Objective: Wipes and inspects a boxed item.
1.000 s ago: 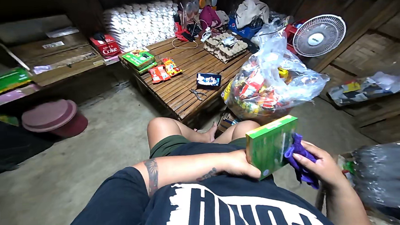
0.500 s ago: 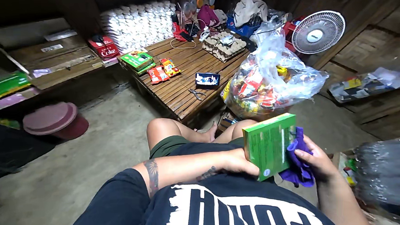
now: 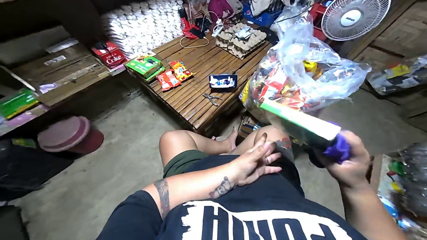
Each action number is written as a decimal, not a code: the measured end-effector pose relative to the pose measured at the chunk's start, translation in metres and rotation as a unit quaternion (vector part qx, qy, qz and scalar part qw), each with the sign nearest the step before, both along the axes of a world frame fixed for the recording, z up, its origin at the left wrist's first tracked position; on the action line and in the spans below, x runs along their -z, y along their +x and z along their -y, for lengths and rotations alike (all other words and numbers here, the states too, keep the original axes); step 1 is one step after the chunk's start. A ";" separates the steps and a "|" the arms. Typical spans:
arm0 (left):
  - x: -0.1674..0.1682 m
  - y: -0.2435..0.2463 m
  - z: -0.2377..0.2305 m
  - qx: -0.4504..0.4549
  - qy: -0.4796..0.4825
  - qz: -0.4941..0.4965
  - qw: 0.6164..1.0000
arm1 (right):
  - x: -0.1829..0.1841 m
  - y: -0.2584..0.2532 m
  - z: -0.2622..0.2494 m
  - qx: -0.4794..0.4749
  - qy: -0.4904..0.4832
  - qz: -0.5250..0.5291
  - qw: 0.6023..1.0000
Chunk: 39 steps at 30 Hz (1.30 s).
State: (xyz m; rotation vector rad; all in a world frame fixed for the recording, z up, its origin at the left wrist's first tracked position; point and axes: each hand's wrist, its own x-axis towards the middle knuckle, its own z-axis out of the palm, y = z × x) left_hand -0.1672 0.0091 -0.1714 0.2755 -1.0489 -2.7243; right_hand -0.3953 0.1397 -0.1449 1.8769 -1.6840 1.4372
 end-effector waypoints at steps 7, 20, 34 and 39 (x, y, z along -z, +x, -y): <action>0.002 0.007 0.007 -0.054 0.200 -0.026 0.978 | 0.047 0.022 0.018 -0.091 0.039 -0.165 0.981; 0.008 0.002 0.007 0.032 0.018 0.006 0.999 | 0.019 0.044 0.036 -0.089 0.267 -0.015 0.960; 0.006 0.013 0.008 0.071 -0.015 0.046 0.996 | 0.012 0.082 0.074 -0.062 0.196 0.078 0.976; 0.011 0.016 0.009 0.081 -0.024 0.061 0.995 | 0.014 0.076 0.078 -0.145 0.192 0.066 0.968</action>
